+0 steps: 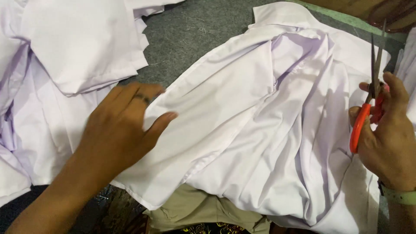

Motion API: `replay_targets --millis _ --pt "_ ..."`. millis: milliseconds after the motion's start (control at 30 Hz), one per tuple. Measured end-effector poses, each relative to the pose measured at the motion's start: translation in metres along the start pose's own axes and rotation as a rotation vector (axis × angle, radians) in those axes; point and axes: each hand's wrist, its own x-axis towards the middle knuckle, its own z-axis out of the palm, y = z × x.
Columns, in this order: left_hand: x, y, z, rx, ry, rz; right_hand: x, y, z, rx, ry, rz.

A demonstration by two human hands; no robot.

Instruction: Trimming loose threads from white shirts using scissors in a garment factory

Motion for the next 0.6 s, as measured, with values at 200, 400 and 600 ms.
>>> replay_targets --millis 200,400,600 --pt "0.108 0.008 0.089 -0.108 -0.372 -0.25 -0.026 0.027 0.016 -0.121 0.013 0.119" --pt "0.144 -0.001 0.141 -0.059 -0.374 -0.19 -0.018 0.005 0.022 0.008 -0.031 0.318" --pt "0.141 -0.073 0.124 -0.064 -0.18 -0.283 0.006 -0.003 0.026 0.102 -0.094 0.373"
